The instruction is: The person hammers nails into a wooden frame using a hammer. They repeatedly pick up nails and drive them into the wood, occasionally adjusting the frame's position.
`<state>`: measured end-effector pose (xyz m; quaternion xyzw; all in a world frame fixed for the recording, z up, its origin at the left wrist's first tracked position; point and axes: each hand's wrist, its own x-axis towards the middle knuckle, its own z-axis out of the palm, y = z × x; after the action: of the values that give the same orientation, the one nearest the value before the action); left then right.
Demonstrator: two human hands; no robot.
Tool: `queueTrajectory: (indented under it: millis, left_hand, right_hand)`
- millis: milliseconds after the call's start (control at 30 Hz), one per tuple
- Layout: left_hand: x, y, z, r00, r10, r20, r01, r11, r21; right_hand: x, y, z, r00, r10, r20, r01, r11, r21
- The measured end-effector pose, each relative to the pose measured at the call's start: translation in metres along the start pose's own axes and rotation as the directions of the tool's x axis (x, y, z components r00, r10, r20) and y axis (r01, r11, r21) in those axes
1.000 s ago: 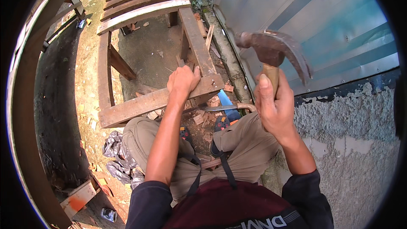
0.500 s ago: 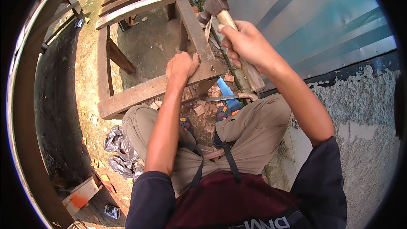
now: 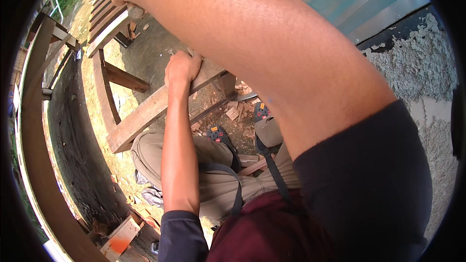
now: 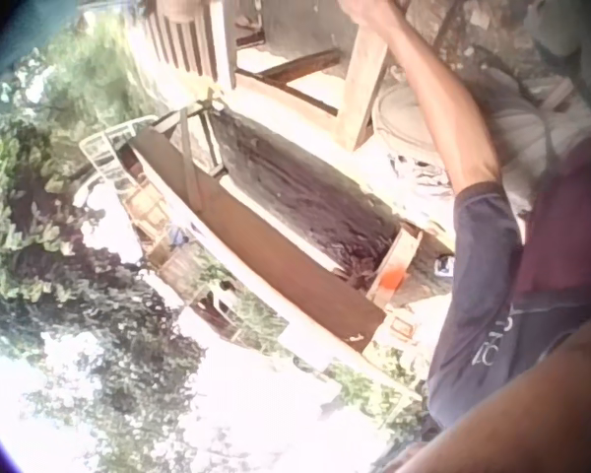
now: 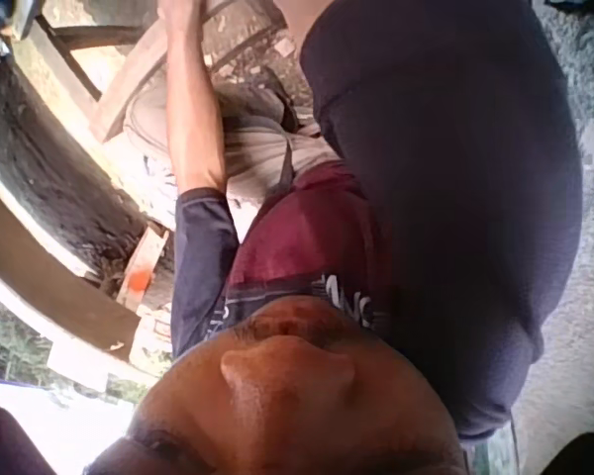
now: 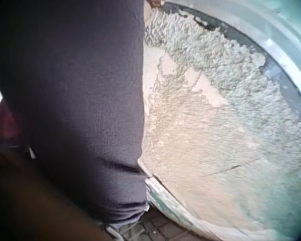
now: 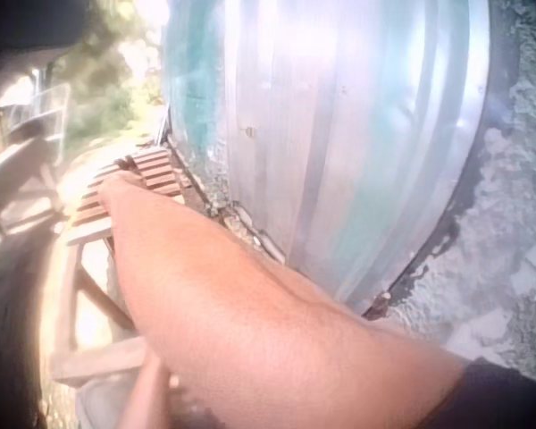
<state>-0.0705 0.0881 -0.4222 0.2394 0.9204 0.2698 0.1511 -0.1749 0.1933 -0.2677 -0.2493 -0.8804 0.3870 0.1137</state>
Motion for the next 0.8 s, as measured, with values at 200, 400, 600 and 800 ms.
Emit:
queueTrajectory:
  millis: [200, 400, 600, 800]
  left_hand:
    - [-0.001, 0.009, 0.001, 1.0, -0.013, 0.002, 0.013, 0.999, -0.048]
    - [0.001, 0.019, -0.009, 0.999, -0.053, -0.001, 0.053, 0.998, -0.037]
    - [0.014, 0.01, -0.012, 0.987, -0.097, 0.128, 0.076, 0.984, 0.161]
    - [0.008, 0.023, -0.01, 0.99, -0.045, 0.135, 0.03, 0.993, 0.111]
  right_hand:
    - [0.013, -0.002, 0.02, 1.0, 0.01, -0.027, -0.011, 1.0, -0.021]
    - [0.01, -0.016, 0.022, 1.0, -0.019, -0.005, 0.019, 1.0, 0.004]
    - [-0.063, 0.016, -0.017, 0.993, 0.016, 0.12, -0.06, 0.926, 0.373]
    - [-0.21, 0.095, -0.099, 0.946, 0.196, 0.258, -0.306, 0.805, 0.509]
